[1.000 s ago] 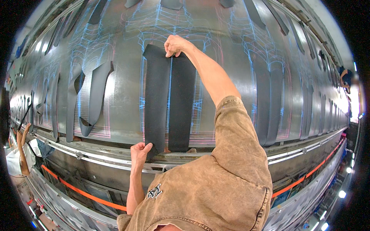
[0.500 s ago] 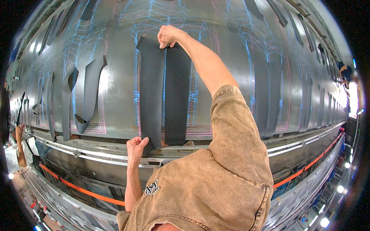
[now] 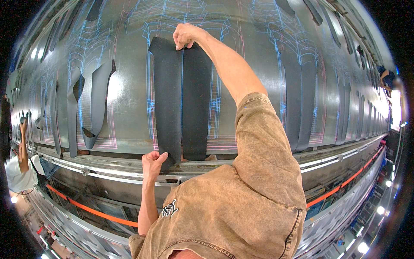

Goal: The person places and smooths black rectangular material pieces onto a large curved metallic surface marked with blue and pink grid lines. They align the pieces with the markings and press them down with their hands to ensure adhesion.

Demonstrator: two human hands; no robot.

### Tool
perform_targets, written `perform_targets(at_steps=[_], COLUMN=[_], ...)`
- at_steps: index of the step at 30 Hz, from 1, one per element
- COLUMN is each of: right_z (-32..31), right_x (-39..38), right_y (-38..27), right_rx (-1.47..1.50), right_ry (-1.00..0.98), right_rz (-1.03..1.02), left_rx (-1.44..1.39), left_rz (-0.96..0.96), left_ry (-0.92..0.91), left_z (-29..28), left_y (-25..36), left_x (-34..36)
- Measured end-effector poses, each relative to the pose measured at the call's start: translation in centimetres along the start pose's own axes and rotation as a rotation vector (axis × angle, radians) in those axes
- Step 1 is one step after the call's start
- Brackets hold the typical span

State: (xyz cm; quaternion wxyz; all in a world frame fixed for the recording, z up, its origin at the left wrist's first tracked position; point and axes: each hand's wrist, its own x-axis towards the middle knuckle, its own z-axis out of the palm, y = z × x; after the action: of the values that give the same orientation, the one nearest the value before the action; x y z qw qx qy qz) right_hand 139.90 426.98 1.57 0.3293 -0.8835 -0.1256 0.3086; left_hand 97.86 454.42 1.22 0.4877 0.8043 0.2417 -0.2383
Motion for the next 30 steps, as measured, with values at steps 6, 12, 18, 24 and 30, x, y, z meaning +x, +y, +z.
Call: perform_targets(at_steps=[6,12,18,24,30], right_z=[0.1,0.0,0.0,0.0,-0.1], right_x=[-0.2,-0.2,-0.2,-0.2,-0.4], right_y=[-0.2,-0.1,0.1,0.1,-0.2], right_rx=[0.0,-0.003,0.0,0.001,0.011], right_ry=[0.014,0.015,-0.003,0.0,-0.001], right_rz=[-0.003,0.015,-0.014,-0.015,-0.008], left_rx=[0.034,0.053,0.078,0.07,0.08], left_rz=[-0.003,0.01,0.017,0.006,0.021], left_ry=[-0.011,-0.003,0.007,-0.003,-0.006], left_z=[-0.2,0.0,0.1,0.0,0.0], left_y=[1.0,1.1,0.4,0.9,0.6], left_x=[-0.2,-0.2,0.0,0.1,0.1])
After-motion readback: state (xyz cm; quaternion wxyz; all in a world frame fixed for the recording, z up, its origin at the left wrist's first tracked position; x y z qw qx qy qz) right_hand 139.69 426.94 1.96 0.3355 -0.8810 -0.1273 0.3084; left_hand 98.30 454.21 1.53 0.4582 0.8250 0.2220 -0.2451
